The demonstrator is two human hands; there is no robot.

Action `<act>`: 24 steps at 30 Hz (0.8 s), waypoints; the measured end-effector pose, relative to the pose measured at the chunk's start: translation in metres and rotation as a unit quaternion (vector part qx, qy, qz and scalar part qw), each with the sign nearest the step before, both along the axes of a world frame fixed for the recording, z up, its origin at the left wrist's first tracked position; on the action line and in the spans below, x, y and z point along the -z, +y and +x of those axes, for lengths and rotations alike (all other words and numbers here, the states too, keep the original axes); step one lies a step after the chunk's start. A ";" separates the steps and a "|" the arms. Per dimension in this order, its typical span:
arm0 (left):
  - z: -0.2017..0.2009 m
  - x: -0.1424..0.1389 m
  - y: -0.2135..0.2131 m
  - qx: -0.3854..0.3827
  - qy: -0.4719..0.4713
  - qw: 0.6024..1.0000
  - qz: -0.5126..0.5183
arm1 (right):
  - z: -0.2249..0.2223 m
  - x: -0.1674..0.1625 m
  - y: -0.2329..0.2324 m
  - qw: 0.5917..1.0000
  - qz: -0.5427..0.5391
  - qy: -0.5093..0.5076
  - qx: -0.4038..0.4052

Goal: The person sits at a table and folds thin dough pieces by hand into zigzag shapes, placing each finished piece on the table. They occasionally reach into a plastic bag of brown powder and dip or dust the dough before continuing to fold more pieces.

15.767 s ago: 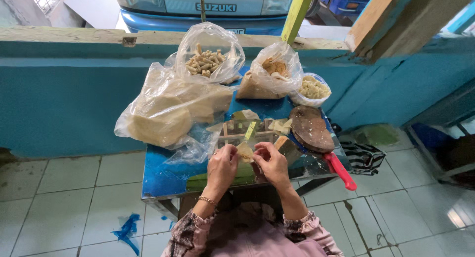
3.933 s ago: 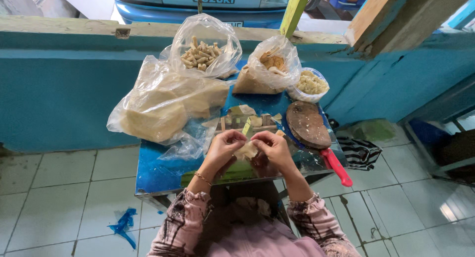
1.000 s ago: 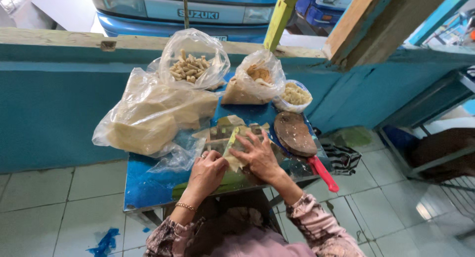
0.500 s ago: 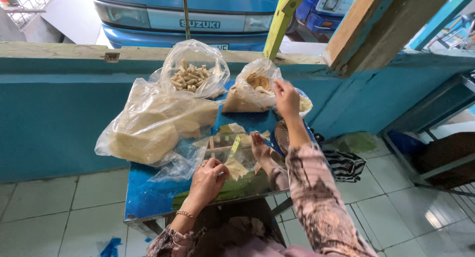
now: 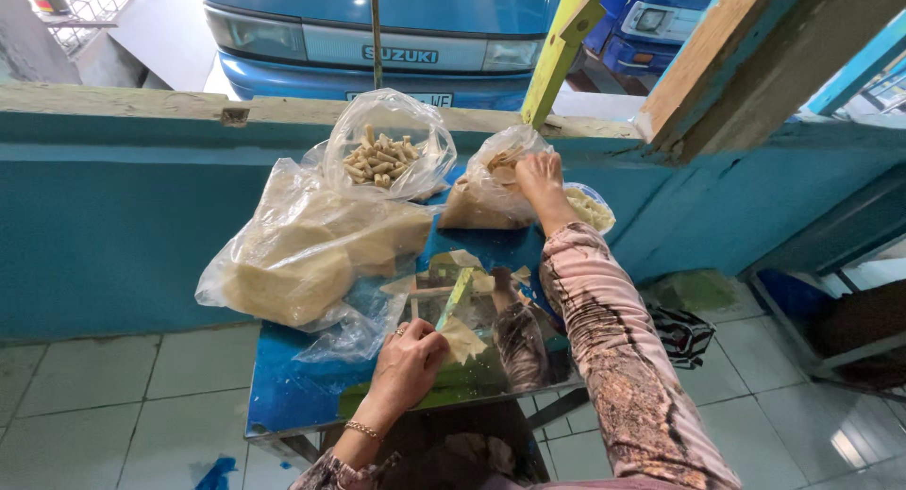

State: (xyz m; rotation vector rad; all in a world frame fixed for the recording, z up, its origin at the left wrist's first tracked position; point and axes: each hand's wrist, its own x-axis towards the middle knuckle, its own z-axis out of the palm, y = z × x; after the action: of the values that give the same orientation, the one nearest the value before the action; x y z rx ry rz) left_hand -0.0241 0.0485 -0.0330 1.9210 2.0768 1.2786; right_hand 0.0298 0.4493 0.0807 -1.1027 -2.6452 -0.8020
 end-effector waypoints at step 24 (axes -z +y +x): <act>-0.001 0.002 0.000 0.010 -0.023 1.000 0.014 | 0.012 0.017 0.002 0.988 -0.061 0.133 -0.055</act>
State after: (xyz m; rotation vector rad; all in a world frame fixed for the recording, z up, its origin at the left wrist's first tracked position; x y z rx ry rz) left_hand -0.0248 0.0483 -0.0352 1.8999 2.0235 1.3422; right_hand 0.0414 0.4508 0.0639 -1.0017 -2.5284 -0.4407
